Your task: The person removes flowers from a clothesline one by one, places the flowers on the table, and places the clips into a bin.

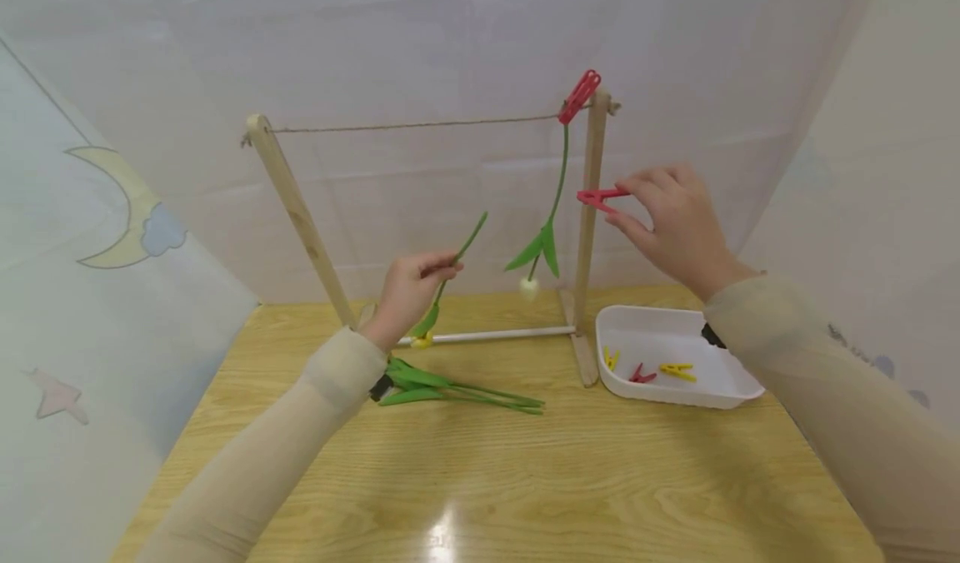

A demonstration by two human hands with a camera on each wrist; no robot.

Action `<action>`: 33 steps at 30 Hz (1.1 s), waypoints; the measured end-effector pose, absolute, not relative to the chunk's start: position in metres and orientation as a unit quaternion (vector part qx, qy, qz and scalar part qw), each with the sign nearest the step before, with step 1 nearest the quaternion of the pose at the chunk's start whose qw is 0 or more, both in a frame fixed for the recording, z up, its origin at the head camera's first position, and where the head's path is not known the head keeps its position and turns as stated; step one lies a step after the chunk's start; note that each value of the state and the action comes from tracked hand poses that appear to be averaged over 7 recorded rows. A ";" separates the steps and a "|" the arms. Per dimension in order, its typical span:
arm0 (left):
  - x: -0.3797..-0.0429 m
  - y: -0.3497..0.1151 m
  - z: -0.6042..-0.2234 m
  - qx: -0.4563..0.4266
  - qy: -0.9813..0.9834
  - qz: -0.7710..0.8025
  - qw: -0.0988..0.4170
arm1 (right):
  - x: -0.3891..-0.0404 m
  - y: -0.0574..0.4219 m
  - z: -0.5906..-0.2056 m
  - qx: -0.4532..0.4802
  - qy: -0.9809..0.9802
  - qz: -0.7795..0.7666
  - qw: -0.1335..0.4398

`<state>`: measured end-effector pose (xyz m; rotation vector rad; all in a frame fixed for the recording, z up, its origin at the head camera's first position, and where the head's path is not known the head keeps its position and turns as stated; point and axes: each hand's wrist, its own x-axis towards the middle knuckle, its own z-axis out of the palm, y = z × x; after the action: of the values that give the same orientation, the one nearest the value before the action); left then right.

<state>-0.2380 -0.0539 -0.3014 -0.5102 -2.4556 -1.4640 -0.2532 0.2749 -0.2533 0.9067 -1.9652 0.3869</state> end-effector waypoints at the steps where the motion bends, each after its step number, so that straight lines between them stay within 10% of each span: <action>1: -0.238 -0.054 -0.303 -0.175 -0.841 -0.498 0.119 | -0.253 0.275 -0.255 0.366 -0.798 0.158 0.453; 20: -0.240 -0.062 -0.339 -0.334 -0.874 -0.206 0.286 | -0.256 0.290 -0.303 0.358 -0.817 0.204 0.403; 33: -0.235 -0.063 -0.356 -0.352 -0.899 -0.099 0.242 | -0.253 0.302 -0.320 0.315 -0.865 0.197 0.338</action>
<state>-0.2345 -0.0635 -0.3563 -0.9634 -2.4573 -0.2693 -0.2533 0.3017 -0.3199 0.8204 -2.2533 0.5136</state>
